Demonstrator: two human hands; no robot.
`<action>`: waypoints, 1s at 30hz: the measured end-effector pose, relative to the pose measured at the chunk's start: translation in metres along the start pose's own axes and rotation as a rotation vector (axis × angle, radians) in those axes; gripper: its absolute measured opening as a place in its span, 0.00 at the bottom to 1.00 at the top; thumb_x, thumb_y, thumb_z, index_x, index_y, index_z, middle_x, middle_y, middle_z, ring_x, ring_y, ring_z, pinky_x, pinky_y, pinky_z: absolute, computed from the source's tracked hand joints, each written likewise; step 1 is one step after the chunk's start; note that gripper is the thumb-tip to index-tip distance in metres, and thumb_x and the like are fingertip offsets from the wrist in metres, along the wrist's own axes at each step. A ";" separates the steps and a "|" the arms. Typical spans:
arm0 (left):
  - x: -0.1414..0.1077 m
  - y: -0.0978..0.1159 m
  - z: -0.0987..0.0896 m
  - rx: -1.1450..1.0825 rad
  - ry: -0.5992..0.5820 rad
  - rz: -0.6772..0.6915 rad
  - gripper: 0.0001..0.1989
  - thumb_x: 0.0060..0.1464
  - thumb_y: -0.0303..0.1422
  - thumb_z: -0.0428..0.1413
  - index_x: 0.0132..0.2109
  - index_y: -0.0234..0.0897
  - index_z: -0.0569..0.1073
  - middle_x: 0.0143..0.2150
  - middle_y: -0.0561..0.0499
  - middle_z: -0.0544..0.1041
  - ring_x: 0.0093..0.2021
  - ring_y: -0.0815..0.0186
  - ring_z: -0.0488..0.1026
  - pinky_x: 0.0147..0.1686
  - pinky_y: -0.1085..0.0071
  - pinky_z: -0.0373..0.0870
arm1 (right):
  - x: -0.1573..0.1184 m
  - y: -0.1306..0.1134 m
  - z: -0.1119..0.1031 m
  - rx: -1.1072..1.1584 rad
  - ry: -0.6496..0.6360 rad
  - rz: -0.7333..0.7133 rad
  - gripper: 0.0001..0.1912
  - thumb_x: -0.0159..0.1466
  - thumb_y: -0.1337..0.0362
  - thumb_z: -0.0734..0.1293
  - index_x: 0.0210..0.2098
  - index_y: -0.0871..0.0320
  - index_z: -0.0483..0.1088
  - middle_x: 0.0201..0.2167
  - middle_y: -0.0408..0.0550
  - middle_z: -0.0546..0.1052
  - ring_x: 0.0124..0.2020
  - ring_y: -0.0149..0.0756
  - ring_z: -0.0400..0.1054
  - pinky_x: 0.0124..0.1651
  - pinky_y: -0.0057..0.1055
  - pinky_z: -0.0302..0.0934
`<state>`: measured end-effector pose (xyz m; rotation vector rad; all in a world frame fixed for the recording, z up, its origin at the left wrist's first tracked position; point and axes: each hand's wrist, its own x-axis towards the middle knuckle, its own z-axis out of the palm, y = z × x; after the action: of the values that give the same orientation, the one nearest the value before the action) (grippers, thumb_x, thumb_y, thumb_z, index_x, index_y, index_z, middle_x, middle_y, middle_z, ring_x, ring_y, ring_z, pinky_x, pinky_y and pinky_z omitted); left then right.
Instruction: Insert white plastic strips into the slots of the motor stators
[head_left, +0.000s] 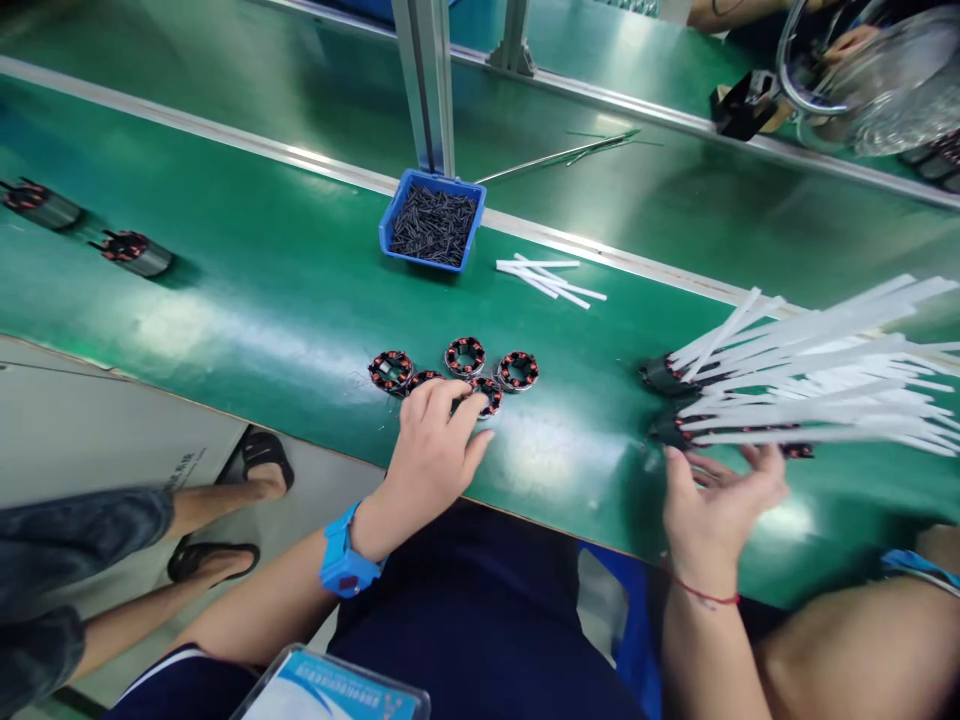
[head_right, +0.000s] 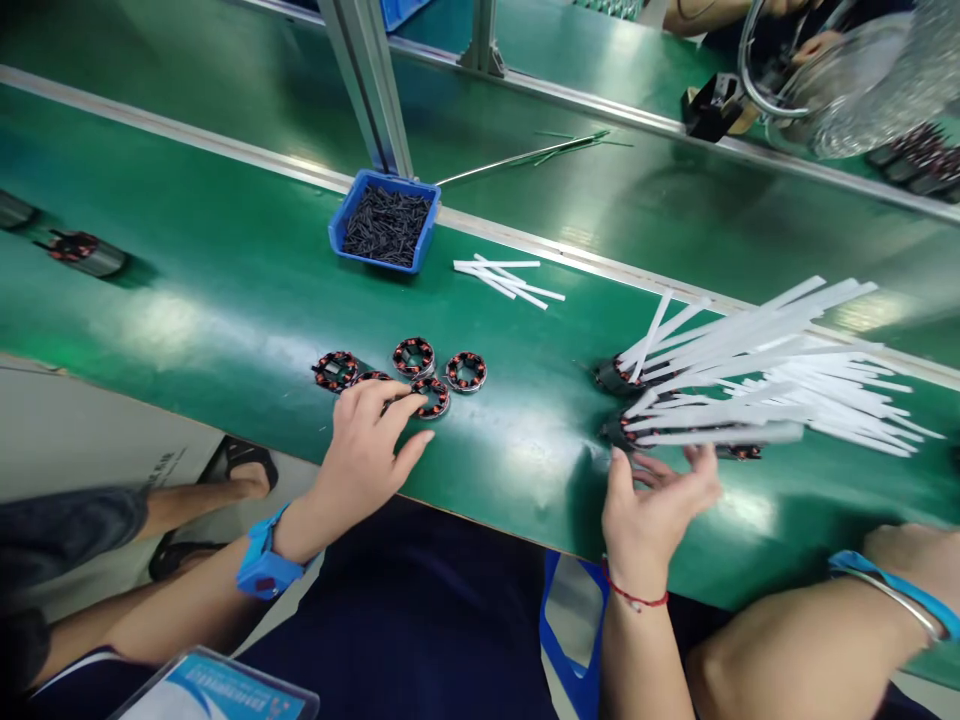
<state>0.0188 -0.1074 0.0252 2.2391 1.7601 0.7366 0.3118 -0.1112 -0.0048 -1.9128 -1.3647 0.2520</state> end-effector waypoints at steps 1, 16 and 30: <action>0.003 -0.004 0.002 0.070 -0.035 -0.010 0.15 0.54 0.30 0.54 0.49 0.34 0.70 0.52 0.38 0.67 0.55 0.47 0.59 0.52 0.50 0.58 | 0.001 -0.004 -0.001 -0.039 0.139 -0.008 0.43 0.56 0.58 0.69 0.63 0.63 0.44 0.56 0.69 0.53 0.38 0.45 0.66 0.36 0.44 0.66; -0.033 0.006 0.011 -0.409 -0.028 0.037 0.05 0.56 0.31 0.55 0.40 0.36 0.73 0.46 0.44 0.69 0.47 0.61 0.67 0.46 0.64 0.67 | 0.131 -0.138 0.159 -0.460 -0.388 -0.725 0.15 0.62 0.69 0.59 0.47 0.66 0.68 0.47 0.62 0.70 0.46 0.50 0.62 0.45 0.41 0.58; -0.029 0.002 0.009 -0.513 -0.156 -0.210 0.05 0.57 0.31 0.53 0.40 0.37 0.72 0.46 0.47 0.69 0.48 0.61 0.65 0.50 0.61 0.64 | 0.072 -0.108 0.076 0.027 -0.599 -0.502 0.06 0.65 0.63 0.60 0.38 0.57 0.66 0.30 0.45 0.73 0.31 0.35 0.66 0.37 0.31 0.58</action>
<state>0.0202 -0.1345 0.0103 1.6989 1.4921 0.8275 0.2206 0.0026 0.0337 -1.4537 -2.1654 0.6171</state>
